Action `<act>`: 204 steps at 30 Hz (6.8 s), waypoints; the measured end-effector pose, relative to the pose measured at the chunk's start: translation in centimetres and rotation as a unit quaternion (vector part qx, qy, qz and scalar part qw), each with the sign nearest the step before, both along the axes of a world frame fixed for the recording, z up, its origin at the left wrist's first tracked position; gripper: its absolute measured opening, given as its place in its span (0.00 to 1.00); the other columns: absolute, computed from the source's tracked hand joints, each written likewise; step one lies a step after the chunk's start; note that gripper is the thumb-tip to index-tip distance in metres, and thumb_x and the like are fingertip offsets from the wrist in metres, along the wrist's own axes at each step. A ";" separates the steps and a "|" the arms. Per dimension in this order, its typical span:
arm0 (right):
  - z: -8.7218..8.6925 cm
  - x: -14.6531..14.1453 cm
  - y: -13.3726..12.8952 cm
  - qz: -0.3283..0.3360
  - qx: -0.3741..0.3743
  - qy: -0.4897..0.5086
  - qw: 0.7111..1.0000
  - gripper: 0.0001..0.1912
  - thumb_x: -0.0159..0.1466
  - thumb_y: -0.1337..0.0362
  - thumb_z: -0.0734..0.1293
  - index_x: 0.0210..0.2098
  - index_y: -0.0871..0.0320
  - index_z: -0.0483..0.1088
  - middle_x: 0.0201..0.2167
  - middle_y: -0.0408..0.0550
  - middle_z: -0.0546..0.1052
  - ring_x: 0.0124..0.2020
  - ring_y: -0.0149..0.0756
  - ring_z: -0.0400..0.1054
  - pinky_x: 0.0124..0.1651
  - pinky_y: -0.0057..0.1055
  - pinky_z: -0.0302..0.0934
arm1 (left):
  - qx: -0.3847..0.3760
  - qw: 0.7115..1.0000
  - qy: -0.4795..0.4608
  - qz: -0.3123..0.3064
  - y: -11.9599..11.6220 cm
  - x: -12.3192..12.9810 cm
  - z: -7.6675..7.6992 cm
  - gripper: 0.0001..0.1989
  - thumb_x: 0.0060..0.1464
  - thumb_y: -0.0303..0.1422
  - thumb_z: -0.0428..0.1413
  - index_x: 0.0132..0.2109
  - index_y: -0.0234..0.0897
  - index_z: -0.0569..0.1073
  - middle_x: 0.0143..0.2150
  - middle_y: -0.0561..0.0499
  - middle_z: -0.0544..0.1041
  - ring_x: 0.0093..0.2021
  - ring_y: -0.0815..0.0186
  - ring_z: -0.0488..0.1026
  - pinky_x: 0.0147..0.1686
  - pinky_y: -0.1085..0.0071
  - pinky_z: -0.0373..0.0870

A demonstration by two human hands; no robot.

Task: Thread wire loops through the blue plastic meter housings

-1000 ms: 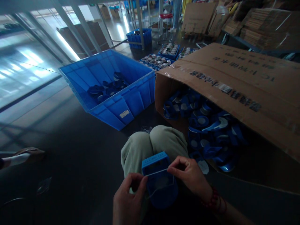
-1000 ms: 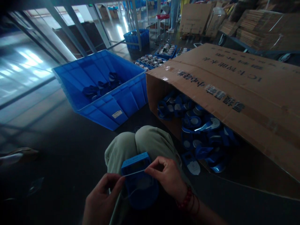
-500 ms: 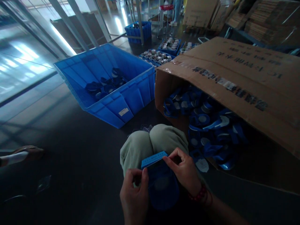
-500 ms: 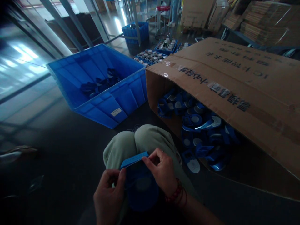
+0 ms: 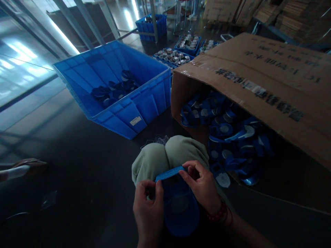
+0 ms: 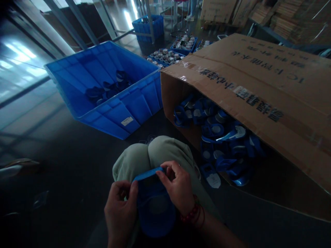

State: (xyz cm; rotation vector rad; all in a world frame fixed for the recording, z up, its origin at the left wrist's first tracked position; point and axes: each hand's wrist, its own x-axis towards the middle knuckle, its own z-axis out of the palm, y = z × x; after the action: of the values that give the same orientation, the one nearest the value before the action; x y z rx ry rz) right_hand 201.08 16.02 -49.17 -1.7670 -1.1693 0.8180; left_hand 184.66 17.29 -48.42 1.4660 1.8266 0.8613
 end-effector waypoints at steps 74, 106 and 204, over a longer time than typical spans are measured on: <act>-1.3 1.4 -6.0 0.098 -0.011 0.321 0.942 0.09 0.63 0.57 0.66 0.39 0.55 0.71 0.49 0.51 0.75 0.50 0.38 0.71 0.50 0.38 0.68 | -0.155 0.943 -0.235 -0.176 -3.5 -3.5 -0.4 0.14 0.54 0.40 0.59 0.45 0.38 0.77 0.46 0.44 0.80 0.47 0.56 0.76 0.51 0.61 0.72; 1.9 4.7 -3.4 0.313 -0.135 0.139 0.930 0.10 0.59 0.63 0.68 0.40 0.59 0.72 0.41 0.50 0.79 0.42 0.39 0.75 0.46 0.36 0.69 | -0.231 0.929 -0.204 -0.205 -4.3 -3.8 -0.1 0.14 0.57 0.44 0.54 0.45 0.40 0.74 0.39 0.50 0.80 0.40 0.62 0.75 0.41 0.69 0.68; -2.0 2.2 -12.4 0.224 -0.165 0.328 0.903 0.47 0.55 0.57 0.73 0.67 0.53 0.46 0.68 0.54 0.52 0.68 0.46 0.46 0.70 0.50 0.39 | -0.245 0.930 -0.168 -0.214 -10.2 -2.3 -1.4 0.44 0.54 0.39 0.58 0.68 0.39 0.39 0.64 0.39 0.63 0.62 0.54 0.64 0.59 0.58 0.66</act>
State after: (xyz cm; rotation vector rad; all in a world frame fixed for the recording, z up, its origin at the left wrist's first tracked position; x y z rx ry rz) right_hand 203.25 3.65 -51.21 -1.2847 -1.0054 1.8115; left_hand 182.38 7.08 -49.85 1.2284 1.2735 0.3679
